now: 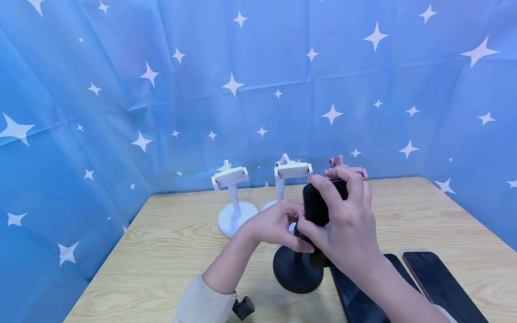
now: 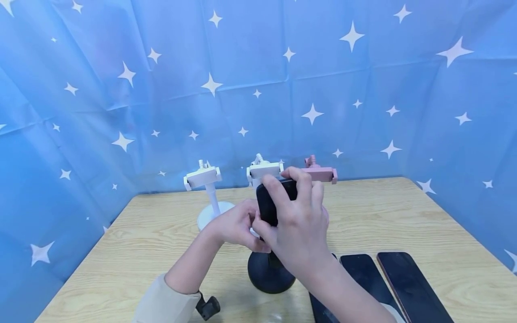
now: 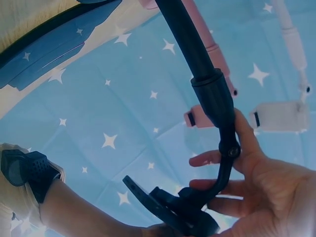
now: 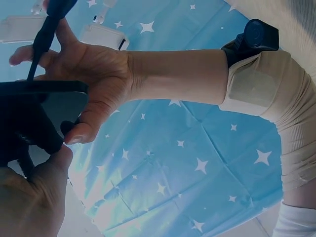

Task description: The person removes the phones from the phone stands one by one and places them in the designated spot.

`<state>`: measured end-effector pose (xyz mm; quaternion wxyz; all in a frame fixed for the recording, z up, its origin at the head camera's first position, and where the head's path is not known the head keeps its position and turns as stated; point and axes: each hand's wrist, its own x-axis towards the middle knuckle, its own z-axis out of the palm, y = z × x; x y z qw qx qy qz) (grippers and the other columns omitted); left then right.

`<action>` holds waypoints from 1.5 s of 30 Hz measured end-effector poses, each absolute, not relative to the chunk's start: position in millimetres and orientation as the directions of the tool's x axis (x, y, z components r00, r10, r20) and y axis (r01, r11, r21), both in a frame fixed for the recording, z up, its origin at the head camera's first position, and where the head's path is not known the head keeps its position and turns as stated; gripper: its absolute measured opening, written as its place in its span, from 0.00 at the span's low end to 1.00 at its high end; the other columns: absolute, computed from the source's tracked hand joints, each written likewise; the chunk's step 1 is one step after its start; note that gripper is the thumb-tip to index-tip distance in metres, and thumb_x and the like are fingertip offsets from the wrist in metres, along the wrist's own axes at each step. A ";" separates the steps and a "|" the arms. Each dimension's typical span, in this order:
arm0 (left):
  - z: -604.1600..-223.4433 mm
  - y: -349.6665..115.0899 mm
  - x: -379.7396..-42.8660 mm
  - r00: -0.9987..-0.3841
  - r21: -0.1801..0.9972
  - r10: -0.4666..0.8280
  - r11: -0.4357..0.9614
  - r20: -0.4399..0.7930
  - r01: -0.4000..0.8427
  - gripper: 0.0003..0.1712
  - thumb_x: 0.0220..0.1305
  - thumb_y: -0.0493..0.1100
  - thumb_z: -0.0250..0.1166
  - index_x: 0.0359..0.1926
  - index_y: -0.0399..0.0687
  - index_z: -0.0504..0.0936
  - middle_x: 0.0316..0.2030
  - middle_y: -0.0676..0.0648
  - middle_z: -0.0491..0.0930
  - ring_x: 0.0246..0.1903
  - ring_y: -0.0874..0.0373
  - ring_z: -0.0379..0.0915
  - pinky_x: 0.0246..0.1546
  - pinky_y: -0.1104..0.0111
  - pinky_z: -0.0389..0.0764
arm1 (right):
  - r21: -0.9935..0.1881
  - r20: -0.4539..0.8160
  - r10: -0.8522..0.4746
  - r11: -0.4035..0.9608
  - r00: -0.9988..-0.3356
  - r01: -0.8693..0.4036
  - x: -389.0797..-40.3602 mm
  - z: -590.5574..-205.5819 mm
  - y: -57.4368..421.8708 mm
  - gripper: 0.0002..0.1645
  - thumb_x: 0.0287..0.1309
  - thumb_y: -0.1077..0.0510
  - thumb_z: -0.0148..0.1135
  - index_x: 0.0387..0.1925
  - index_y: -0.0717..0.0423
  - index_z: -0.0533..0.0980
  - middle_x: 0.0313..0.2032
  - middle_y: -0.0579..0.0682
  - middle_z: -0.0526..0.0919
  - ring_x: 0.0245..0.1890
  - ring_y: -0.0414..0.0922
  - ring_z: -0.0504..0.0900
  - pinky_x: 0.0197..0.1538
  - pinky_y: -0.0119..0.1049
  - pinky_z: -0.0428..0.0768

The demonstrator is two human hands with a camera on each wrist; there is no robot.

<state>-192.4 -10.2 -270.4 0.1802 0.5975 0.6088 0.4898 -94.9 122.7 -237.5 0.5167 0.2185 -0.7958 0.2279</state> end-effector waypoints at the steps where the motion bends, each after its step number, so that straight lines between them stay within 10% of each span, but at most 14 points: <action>1: -270.4 -10.1 -192.4 -0.221 0.811 0.905 -0.192 0.364 0.552 0.09 0.46 0.28 0.66 0.26 0.36 0.74 0.33 0.39 0.76 0.34 0.66 0.71 0.39 0.69 0.77 | -0.135 0.922 -0.117 0.798 -0.370 -0.588 -95.0 -236.9 123.3 0.32 0.29 0.61 0.68 0.46 0.58 0.72 0.47 0.66 0.66 0.49 0.65 0.64 0.54 0.66 0.58; 17: -268.5 -9.0 -196.5 -0.223 0.843 0.918 -0.177 0.327 0.508 0.25 0.40 0.24 0.70 0.44 0.30 0.74 0.41 0.35 0.76 0.41 0.65 0.73 0.48 0.65 0.76 | -0.191 0.900 -0.124 0.749 -0.418 -0.634 -92.2 -232.9 127.6 0.25 0.49 0.45 0.55 0.42 0.61 0.72 0.46 0.67 0.65 0.50 0.61 0.63 0.57 0.60 0.58; 31: -270.5 -5.6 -199.2 -0.179 0.787 0.905 -0.223 0.387 0.575 0.31 0.35 0.24 0.72 0.46 0.30 0.74 0.42 0.36 0.75 0.44 0.64 0.70 0.48 0.67 0.75 | -0.282 0.883 -0.095 0.676 -0.459 -0.681 -89.8 -231.2 133.8 0.28 0.50 0.42 0.58 0.45 0.59 0.73 0.50 0.64 0.65 0.55 0.53 0.64 0.52 0.26 0.66; 39: -282.1 -7.5 -194.4 -0.152 0.649 0.852 -0.253 0.500 0.717 0.51 0.33 0.28 0.76 0.62 0.31 0.62 0.64 0.40 0.61 0.66 0.59 0.51 0.62 0.66 0.60 | -0.401 0.823 -0.076 0.626 -0.563 -0.669 -87.4 -226.3 142.9 0.35 0.29 0.69 0.71 0.48 0.61 0.72 0.52 0.60 0.65 0.57 0.49 0.65 0.51 0.20 0.67; 45: -294.5 -7.0 -186.3 -0.235 0.596 0.778 -0.213 0.583 0.774 0.42 0.41 0.31 0.73 0.59 0.34 0.66 0.62 0.41 0.64 0.64 0.58 0.55 0.62 0.65 0.61 | -0.439 0.800 -0.071 0.608 -0.595 -0.662 -85.1 -225.6 145.3 0.40 0.26 0.74 0.72 0.51 0.59 0.71 0.53 0.54 0.65 0.56 0.39 0.63 0.46 0.17 0.70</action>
